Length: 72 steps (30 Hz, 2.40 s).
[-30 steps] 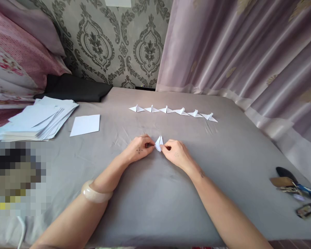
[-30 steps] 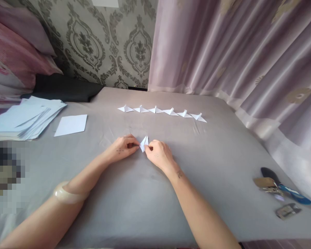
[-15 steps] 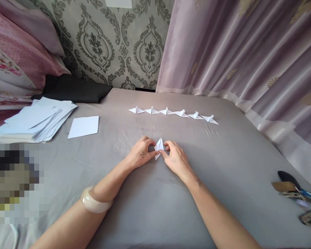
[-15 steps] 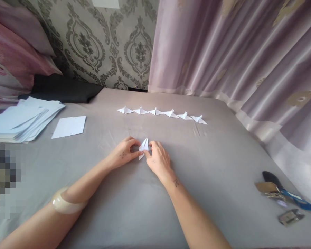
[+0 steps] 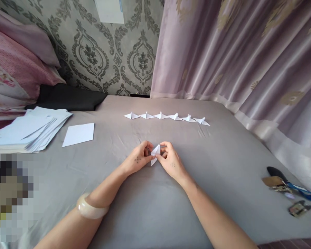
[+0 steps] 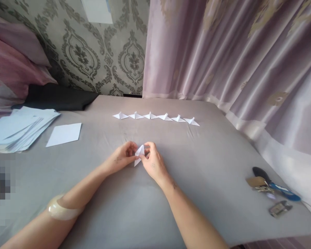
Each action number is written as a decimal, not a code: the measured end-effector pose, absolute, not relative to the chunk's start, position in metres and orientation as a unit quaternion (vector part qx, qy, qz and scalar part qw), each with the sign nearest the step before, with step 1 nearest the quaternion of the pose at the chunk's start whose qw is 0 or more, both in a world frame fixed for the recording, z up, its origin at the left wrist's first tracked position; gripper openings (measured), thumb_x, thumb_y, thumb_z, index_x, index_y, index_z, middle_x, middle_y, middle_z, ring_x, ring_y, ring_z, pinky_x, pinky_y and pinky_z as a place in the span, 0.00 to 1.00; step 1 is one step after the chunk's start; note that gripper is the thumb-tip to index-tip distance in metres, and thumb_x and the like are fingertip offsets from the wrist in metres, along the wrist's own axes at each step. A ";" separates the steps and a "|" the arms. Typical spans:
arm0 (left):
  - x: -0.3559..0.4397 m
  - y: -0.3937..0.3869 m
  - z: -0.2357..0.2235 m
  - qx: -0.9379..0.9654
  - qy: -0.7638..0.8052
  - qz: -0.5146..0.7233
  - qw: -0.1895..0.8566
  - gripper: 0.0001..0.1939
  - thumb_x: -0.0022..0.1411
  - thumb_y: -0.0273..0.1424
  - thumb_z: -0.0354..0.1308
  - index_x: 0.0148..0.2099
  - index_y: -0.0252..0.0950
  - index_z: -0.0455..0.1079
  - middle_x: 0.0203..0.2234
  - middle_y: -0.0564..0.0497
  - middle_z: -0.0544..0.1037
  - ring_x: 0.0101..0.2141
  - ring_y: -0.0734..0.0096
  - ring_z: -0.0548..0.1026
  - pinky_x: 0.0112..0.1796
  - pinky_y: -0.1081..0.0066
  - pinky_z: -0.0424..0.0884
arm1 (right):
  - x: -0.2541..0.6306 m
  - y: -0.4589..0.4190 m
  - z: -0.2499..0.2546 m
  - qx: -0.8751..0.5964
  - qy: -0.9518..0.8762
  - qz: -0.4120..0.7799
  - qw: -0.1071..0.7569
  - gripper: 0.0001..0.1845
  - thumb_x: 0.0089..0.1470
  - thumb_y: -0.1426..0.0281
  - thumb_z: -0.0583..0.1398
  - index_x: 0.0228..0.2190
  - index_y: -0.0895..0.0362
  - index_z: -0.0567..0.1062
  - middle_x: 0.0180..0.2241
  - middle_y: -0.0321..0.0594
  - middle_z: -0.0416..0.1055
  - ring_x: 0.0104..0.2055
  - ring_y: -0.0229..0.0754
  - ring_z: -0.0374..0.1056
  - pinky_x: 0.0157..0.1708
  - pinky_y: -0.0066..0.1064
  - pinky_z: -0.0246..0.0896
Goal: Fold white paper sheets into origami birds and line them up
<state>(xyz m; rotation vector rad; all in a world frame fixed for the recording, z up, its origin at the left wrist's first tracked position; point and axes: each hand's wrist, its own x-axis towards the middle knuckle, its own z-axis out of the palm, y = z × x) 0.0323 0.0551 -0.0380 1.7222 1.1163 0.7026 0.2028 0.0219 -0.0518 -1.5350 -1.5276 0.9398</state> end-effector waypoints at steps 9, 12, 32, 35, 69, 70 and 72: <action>0.039 0.044 -0.015 0.559 0.433 0.355 0.611 0.15 0.55 0.42 0.62 0.35 0.34 0.72 0.27 0.53 0.74 0.24 0.77 0.68 0.28 0.75 0.63 | 0.209 0.020 -0.023 -0.518 -0.485 0.534 0.460 0.24 0.47 0.61 0.65 0.45 0.54 0.68 0.35 0.37 0.73 0.25 0.33 0.62 0.23 0.25 0.55; 0.041 0.040 -0.012 0.513 0.423 0.404 0.628 0.17 0.52 0.41 0.65 0.37 0.34 0.69 0.27 0.53 0.74 0.23 0.79 0.67 0.27 0.75 0.64 | 0.207 0.017 -0.019 -0.517 -0.504 0.537 0.437 0.16 0.47 0.59 0.65 0.35 0.57 0.75 0.29 0.36 0.72 0.25 0.33 0.61 0.22 0.25 0.52; 0.045 0.026 -0.007 0.497 0.417 0.492 0.581 0.09 0.54 0.35 0.63 0.30 0.34 0.72 0.30 0.52 0.71 0.31 0.74 0.70 0.34 0.74 0.67 | 0.205 0.010 -0.013 -0.526 -0.574 0.452 0.435 0.14 0.53 0.59 0.62 0.27 0.58 0.75 0.19 0.30 0.59 0.22 0.33 0.55 0.23 0.27 0.50; 0.046 0.025 -0.011 0.516 0.408 0.506 0.558 0.09 0.54 0.34 0.63 0.29 0.34 0.72 0.31 0.52 0.70 0.31 0.75 0.69 0.33 0.74 0.66 | 0.205 0.010 -0.015 -0.531 -0.580 0.446 0.427 0.16 0.53 0.58 0.61 0.25 0.58 0.74 0.19 0.31 0.59 0.22 0.33 0.55 0.23 0.27 0.50; 0.029 0.046 -0.020 0.714 0.469 0.320 0.409 0.12 0.61 0.39 0.56 0.35 0.36 0.75 0.26 0.52 0.77 0.27 0.73 0.71 0.30 0.74 0.66 | 0.222 0.021 -0.026 -0.558 -0.614 0.417 0.371 0.13 0.55 0.61 0.58 0.32 0.56 0.77 0.24 0.36 0.72 0.25 0.37 0.66 0.27 0.27 0.59; 0.028 0.047 -0.023 0.755 0.447 0.341 0.338 0.10 0.62 0.36 0.55 0.36 0.36 0.74 0.29 0.51 0.77 0.29 0.72 0.72 0.32 0.73 0.67 | 0.222 0.020 -0.026 -0.546 -0.645 0.364 0.392 0.11 0.56 0.62 0.58 0.33 0.56 0.77 0.27 0.37 0.73 0.28 0.37 0.68 0.29 0.28 0.60; 0.025 0.051 -0.030 0.823 0.389 0.367 0.192 0.09 0.65 0.31 0.50 0.38 0.37 0.72 0.34 0.48 0.78 0.33 0.70 0.73 0.36 0.71 0.68 | 0.222 0.019 -0.027 -0.522 -0.713 0.239 0.403 0.11 0.59 0.66 0.55 0.35 0.54 0.77 0.33 0.40 0.74 0.33 0.39 0.69 0.35 0.29 0.61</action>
